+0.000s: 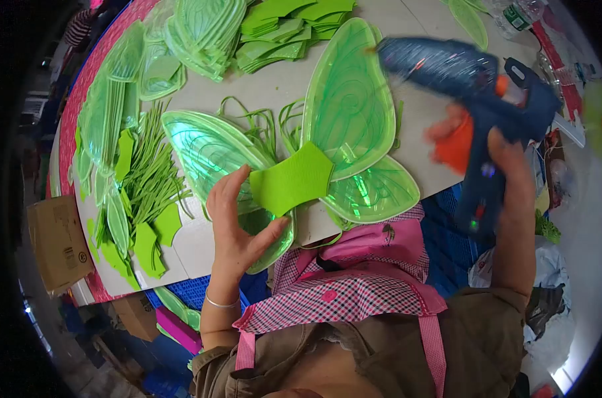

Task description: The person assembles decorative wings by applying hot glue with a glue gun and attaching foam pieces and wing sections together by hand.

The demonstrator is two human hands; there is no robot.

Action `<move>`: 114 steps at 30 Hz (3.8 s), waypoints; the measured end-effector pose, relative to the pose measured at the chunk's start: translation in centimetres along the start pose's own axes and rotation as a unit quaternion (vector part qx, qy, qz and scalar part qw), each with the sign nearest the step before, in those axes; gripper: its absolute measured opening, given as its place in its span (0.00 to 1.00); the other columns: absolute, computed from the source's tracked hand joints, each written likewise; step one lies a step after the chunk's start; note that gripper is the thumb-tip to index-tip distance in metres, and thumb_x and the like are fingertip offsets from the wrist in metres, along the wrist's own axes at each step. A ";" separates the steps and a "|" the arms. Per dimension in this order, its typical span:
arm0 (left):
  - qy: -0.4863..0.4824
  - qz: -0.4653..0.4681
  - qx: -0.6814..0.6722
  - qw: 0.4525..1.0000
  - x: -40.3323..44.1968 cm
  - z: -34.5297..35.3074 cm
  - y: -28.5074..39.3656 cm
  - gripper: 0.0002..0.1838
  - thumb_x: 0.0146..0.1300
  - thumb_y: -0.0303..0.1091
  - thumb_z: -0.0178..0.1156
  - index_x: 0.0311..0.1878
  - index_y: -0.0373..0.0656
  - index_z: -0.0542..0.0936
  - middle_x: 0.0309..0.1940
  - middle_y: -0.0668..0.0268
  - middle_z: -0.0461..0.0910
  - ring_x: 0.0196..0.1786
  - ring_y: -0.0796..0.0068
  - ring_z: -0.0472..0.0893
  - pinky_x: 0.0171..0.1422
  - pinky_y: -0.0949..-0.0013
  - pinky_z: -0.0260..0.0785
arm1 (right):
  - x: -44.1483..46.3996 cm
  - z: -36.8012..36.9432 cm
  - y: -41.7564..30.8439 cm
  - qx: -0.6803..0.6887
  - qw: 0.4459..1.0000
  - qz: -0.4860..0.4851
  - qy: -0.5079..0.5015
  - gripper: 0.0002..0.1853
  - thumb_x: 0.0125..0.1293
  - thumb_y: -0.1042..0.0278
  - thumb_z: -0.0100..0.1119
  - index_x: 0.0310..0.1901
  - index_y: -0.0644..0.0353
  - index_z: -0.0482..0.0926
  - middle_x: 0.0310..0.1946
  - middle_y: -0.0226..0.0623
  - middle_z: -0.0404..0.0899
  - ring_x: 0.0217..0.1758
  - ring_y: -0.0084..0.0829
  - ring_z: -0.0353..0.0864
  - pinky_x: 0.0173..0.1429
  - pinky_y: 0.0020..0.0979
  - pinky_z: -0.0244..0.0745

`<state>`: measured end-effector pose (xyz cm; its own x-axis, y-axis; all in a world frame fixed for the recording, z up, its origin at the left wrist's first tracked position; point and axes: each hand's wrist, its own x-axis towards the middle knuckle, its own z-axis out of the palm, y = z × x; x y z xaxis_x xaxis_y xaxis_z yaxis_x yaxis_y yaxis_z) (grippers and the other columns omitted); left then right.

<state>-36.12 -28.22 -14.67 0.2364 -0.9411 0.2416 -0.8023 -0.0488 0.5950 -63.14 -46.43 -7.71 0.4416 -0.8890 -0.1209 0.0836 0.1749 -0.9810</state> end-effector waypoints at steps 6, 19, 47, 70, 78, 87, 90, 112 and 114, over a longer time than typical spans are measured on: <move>-0.015 -0.007 -0.023 1.000 -0.1 -0.3 -0.2 0.44 0.38 0.38 0.72 0.61 0.41 0.65 0.55 0.56 0.69 0.58 0.53 0.65 0.64 0.56 0.53 | -1.5 3.0 -3.4 -0.145 0.960 0.213 -0.111 0.29 0.59 0.58 0.52 0.55 0.72 0.65 0.36 0.47 0.78 0.40 0.33 0.78 0.47 0.30 0.71; -0.024 -0.025 -0.036 0.999 -0.1 -0.3 -0.2 0.43 0.38 0.39 0.72 0.60 0.40 0.66 0.55 0.56 0.69 0.59 0.54 0.65 0.65 0.56 0.53 | -0.3 4.2 -3.2 -0.093 0.949 0.269 -0.138 0.24 0.59 0.59 0.49 0.53 0.70 0.67 0.30 0.42 0.77 0.34 0.31 0.78 0.44 0.29 0.72; 0.075 0.008 -0.067 0.995 -1.3 1.3 -1.1 0.45 0.40 0.37 0.72 0.63 0.41 0.61 0.56 0.59 0.70 0.59 0.61 0.66 0.64 0.60 0.52 | -5.5 4.8 -3.1 -0.085 0.952 0.271 -0.109 0.29 0.59 0.54 0.51 0.52 0.73 0.67 0.28 0.47 0.76 0.32 0.37 0.79 0.40 0.33 0.74; 0.106 -0.012 -0.125 0.986 -1.4 1.7 -1.7 0.43 0.38 0.40 0.72 0.61 0.45 0.67 0.51 0.56 0.69 0.55 0.57 0.66 0.60 0.57 0.52 | -0.4 11.9 -4.7 -0.178 0.893 0.328 -0.252 0.16 0.61 0.63 0.53 0.45 0.65 0.70 0.26 0.33 0.74 0.29 0.23 0.73 0.34 0.25 0.68; 0.090 -0.018 -0.095 0.991 -1.3 1.4 -1.6 0.43 0.37 0.41 0.72 0.61 0.45 0.67 0.51 0.56 0.70 0.56 0.57 0.66 0.60 0.56 0.51 | -0.1 10.0 -4.4 -0.216 0.900 0.315 -0.208 0.28 0.56 0.55 0.53 0.53 0.69 0.67 0.26 0.39 0.74 0.28 0.27 0.75 0.34 0.29 0.73; 0.066 0.000 -0.052 0.996 -1.3 1.3 -1.4 0.48 0.39 0.38 0.73 0.64 0.41 0.59 0.57 0.58 0.71 0.60 0.60 0.65 0.65 0.60 0.49 | -1.9 6.6 -3.7 -0.135 0.946 0.262 -0.136 0.29 0.59 0.52 0.53 0.53 0.71 0.66 0.23 0.40 0.73 0.24 0.28 0.74 0.31 0.27 0.73; 0.103 -0.001 -0.096 0.990 -1.3 2.0 -1.4 0.45 0.38 0.37 0.73 0.62 0.40 0.62 0.55 0.61 0.73 0.56 0.61 0.66 0.61 0.60 0.52 | -2.4 5.3 -3.8 -0.099 0.953 0.253 -0.134 0.22 0.63 0.56 0.51 0.50 0.68 0.70 0.25 0.37 0.75 0.27 0.26 0.74 0.35 0.27 0.71; 0.118 0.015 -0.088 0.989 -1.4 2.1 -1.3 0.46 0.39 0.37 0.72 0.64 0.40 0.60 0.54 0.62 0.74 0.57 0.61 0.66 0.62 0.59 0.51 | -6.1 5.8 -4.2 -0.123 0.954 0.237 -0.136 0.33 0.56 0.50 0.54 0.53 0.72 0.65 0.24 0.43 0.74 0.29 0.33 0.77 0.38 0.31 0.73; 0.120 0.021 -0.085 0.989 -1.3 2.0 -1.3 0.46 0.39 0.37 0.72 0.64 0.41 0.60 0.54 0.62 0.74 0.57 0.61 0.66 0.62 0.59 0.51 | -6.3 6.5 -4.7 -0.133 0.955 0.232 -0.131 0.34 0.55 0.49 0.55 0.54 0.72 0.65 0.24 0.42 0.74 0.28 0.33 0.77 0.36 0.31 0.73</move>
<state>-36.45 -27.55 -17.29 0.3440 -0.8341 0.4311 -0.7152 0.0647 0.6960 -60.50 -38.86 -1.30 0.5878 -0.5988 -0.5440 -0.3897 0.3797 -0.8390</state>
